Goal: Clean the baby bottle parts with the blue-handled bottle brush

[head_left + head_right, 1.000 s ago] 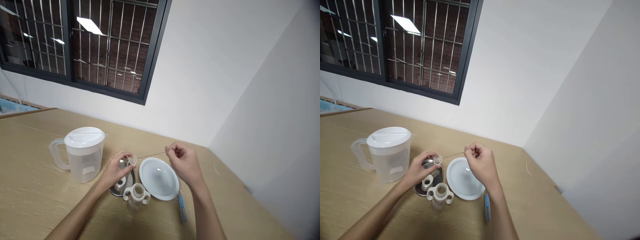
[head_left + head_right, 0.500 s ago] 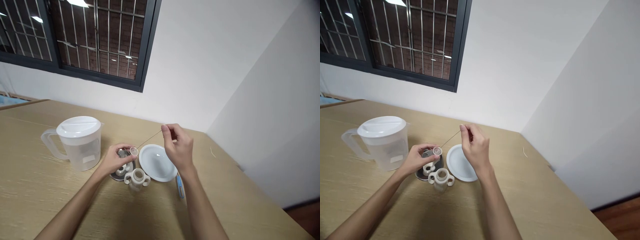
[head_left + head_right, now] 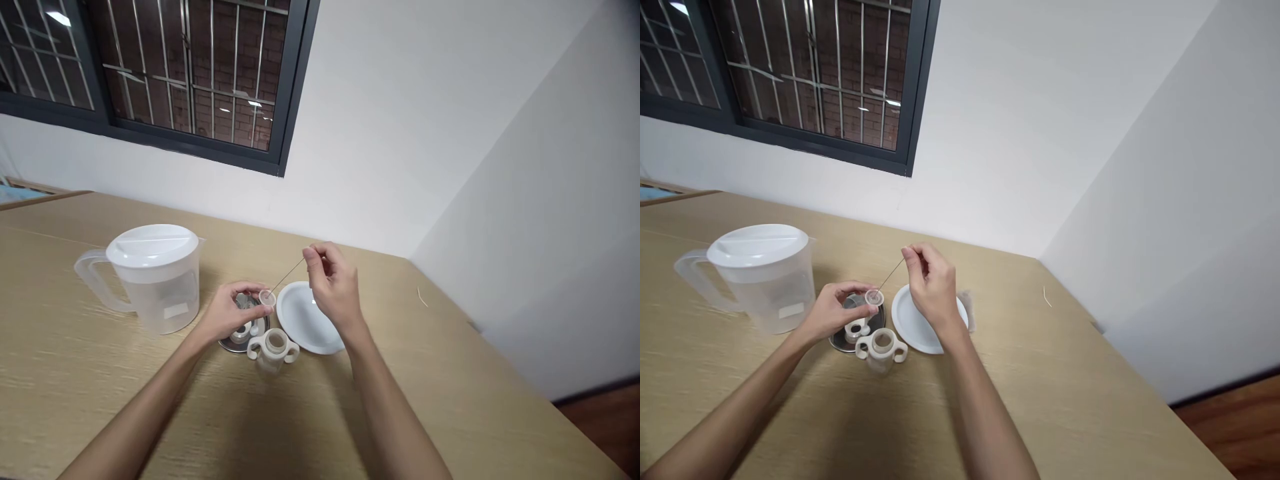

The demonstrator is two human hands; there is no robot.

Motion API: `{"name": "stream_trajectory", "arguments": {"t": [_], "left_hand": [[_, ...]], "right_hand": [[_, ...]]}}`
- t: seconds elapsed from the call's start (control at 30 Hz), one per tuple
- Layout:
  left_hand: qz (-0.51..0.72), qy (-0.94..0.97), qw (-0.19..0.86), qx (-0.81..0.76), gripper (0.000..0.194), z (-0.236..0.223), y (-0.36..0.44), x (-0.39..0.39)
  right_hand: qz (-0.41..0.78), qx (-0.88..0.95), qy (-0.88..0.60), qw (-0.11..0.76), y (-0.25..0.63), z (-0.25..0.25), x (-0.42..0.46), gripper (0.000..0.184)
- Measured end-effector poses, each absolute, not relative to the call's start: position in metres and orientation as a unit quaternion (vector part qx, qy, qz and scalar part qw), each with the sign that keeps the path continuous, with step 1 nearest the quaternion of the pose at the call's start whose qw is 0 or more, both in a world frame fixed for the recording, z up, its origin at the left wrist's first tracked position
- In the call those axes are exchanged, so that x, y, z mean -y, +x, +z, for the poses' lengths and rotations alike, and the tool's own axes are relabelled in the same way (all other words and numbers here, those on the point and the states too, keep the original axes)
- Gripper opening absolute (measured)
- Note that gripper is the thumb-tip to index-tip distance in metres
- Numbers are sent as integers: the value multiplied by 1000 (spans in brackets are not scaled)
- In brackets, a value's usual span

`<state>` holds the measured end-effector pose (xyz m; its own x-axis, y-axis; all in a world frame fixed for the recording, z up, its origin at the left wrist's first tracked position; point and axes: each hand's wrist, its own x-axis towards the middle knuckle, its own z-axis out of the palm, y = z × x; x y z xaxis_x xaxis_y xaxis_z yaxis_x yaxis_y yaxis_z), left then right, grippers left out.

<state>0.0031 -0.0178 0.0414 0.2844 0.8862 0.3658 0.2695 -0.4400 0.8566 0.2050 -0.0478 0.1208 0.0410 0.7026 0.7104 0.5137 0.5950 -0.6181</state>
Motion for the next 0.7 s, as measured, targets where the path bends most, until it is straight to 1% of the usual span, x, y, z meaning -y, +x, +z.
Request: {"name": "stream_trajectory", "arguments": {"t": [0.27,0.47,0.7], "left_hand": [[446,733,331,-393,44,37,6,16],[452,728,326,-399,44,32,11,17],[466,712,327,-411,43,32,15,19]], "right_hand": [[99,718,-424,543,199,119,47,25],[88,742,-426,510,196,118,45,26],[91,753,-419,499,190,112,37,25]]}}
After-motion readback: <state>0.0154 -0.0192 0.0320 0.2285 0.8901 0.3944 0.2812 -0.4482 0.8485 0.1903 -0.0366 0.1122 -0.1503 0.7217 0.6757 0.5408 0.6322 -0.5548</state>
